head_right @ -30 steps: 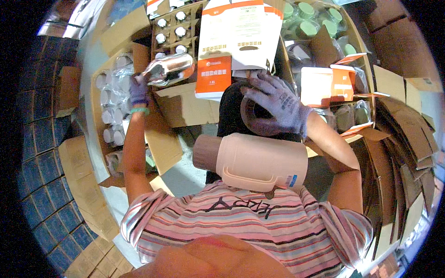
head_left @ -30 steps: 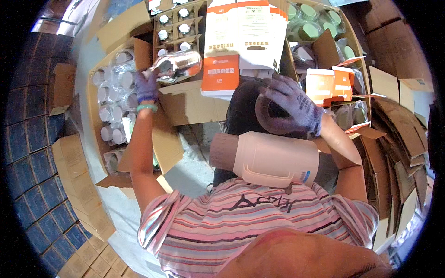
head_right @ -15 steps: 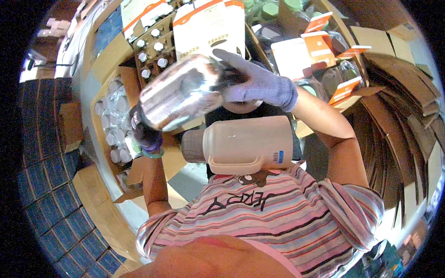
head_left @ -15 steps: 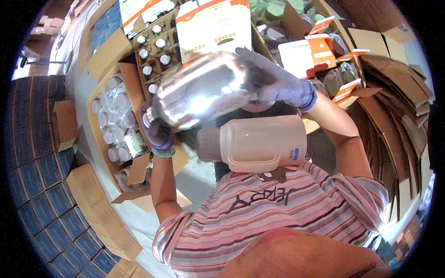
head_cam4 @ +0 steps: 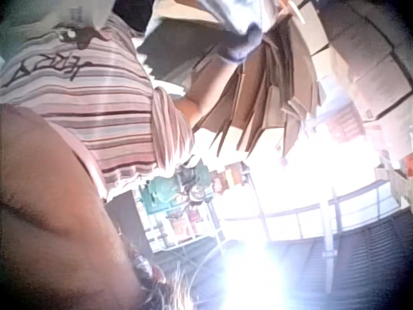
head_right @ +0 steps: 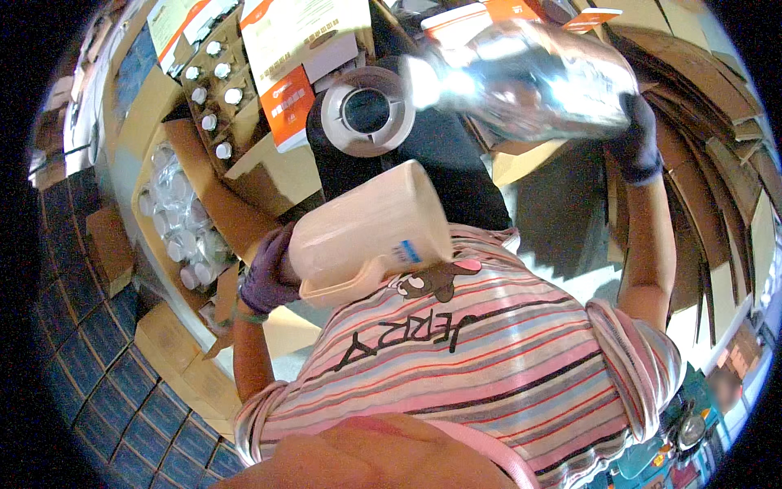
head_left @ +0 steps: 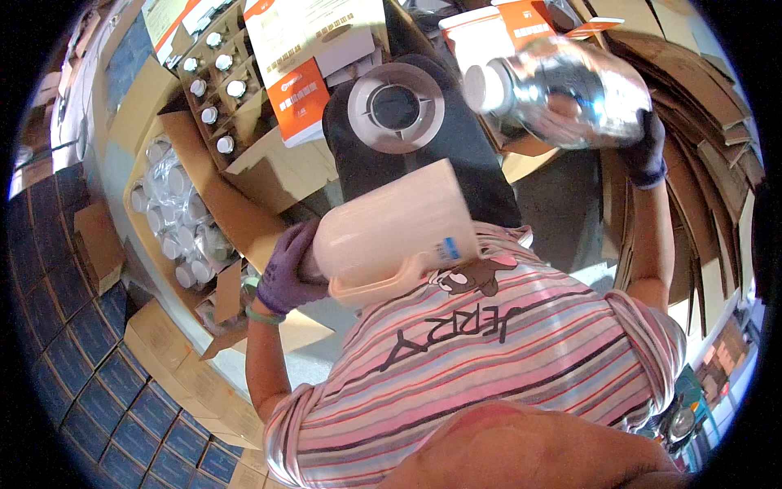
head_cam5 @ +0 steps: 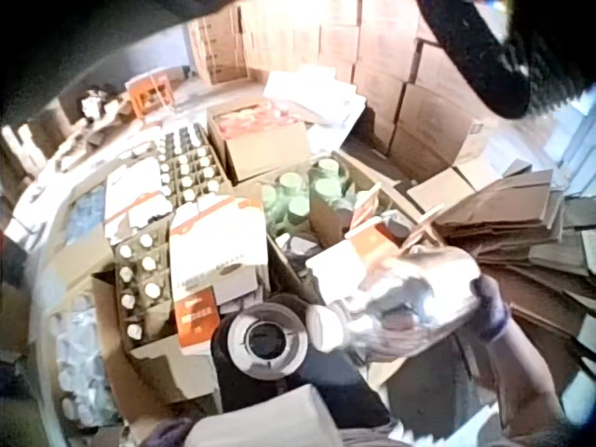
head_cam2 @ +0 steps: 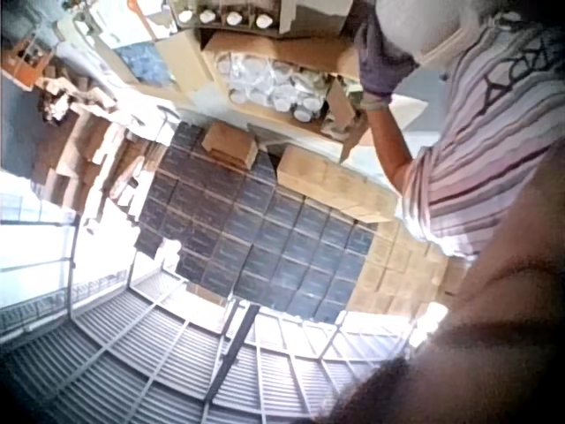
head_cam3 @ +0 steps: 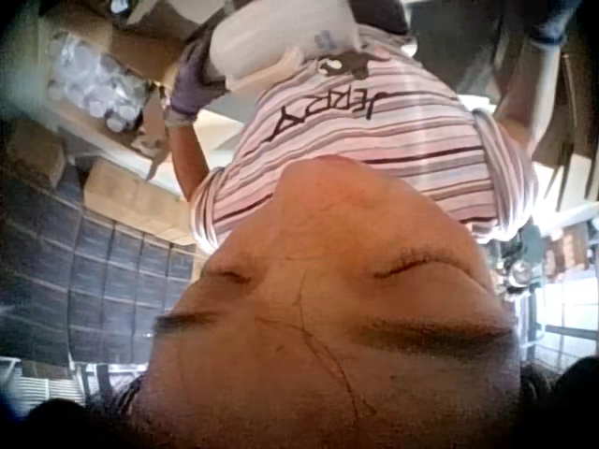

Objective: The person places white pitchers into plastic bags, puts them into partitioned cardboard boxes, and then packs the smaller boxes into larger crates.

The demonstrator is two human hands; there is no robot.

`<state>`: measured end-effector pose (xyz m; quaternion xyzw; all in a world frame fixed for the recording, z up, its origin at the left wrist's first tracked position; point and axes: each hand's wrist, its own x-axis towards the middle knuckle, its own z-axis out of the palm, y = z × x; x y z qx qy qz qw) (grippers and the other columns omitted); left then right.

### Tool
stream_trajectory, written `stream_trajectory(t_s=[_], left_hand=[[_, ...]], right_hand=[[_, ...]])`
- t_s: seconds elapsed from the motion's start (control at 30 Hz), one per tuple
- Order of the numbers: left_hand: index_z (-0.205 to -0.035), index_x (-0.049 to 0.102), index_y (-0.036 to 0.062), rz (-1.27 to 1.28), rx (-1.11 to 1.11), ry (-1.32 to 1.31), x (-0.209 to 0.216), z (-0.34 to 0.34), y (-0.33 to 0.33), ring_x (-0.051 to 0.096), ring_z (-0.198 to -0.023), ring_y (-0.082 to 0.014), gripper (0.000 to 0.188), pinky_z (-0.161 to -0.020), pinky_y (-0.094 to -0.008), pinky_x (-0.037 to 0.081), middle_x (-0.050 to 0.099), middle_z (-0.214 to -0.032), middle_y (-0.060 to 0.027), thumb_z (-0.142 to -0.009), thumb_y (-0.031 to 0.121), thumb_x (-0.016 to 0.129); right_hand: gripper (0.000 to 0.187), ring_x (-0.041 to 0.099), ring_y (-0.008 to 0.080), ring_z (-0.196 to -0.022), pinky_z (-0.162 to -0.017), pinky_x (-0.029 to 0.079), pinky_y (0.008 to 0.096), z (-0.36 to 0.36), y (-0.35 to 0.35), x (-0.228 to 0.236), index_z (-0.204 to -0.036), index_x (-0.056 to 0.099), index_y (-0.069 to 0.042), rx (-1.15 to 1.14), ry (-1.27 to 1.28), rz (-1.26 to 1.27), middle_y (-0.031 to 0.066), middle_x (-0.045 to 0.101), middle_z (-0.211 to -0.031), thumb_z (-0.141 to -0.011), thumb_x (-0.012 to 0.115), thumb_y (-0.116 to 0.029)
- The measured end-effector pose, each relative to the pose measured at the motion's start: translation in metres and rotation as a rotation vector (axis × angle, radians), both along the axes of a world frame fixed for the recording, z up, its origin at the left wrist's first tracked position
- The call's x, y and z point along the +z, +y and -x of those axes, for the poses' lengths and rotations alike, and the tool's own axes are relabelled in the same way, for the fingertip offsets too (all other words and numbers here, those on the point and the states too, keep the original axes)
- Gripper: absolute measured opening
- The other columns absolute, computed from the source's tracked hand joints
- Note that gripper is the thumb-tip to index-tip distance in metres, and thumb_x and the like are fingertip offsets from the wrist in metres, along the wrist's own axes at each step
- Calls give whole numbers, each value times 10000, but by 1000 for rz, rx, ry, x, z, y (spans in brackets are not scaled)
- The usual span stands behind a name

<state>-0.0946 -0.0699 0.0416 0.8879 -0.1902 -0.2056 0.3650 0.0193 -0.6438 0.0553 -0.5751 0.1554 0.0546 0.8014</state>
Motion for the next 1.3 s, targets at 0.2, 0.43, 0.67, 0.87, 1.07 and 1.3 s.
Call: stream_trajectory(t_s=[0.2,0.43,0.67,0.87,1.07,1.3], left_hand=[[-1310,426,-20,60,98,27,-4,10,-8,481,-1158,-378,962,-982,-432,398,497,-1263,-216,-509,280,865],[-1326,410,-1,239,279,57,-6,-3,-24,485,-1167,-347,942,-986,-419,395,505,-1245,-193,-544,270,859],[-1359,359,20,356,386,353,-111,79,42,478,-1187,-248,724,-1000,-371,377,462,-1321,-102,-793,312,704],[-1303,452,64,563,578,617,-141,97,66,497,-1149,-203,422,-966,-379,409,498,-1298,-96,-936,268,494],[-1406,303,103,976,719,882,-79,65,17,411,-1254,-286,651,-1027,-435,366,377,-1419,-98,-905,495,442],[-1409,309,131,1246,905,903,-79,48,-7,361,-1301,-295,668,-1071,-447,316,362,-1429,-106,-894,544,416]], right_hand=[[859,459,184,-1188,-989,387,296,24,8,-41,-1387,343,20,475,-75,642,128,472,-1335,-610,709,14],[908,486,176,-1128,-977,398,305,58,150,-32,-1400,302,-40,647,45,139,87,493,-1273,-647,805,-106],[950,496,278,-1152,-983,397,386,53,158,-45,-1388,368,-70,962,-259,621,187,499,-1253,-602,835,-329],[730,610,247,-924,-812,492,347,53,172,-17,-1229,513,-57,827,-63,561,149,623,-996,-623,816,-330],[798,612,307,-1000,-869,488,360,47,173,-26,-1316,425,-75,959,-306,625,177,597,-1102,-642,793,-291],[827,639,316,-925,-807,507,364,51,182,-41,-1360,390,-84,949,-380,600,205,609,-1086,-652,786,-246]])
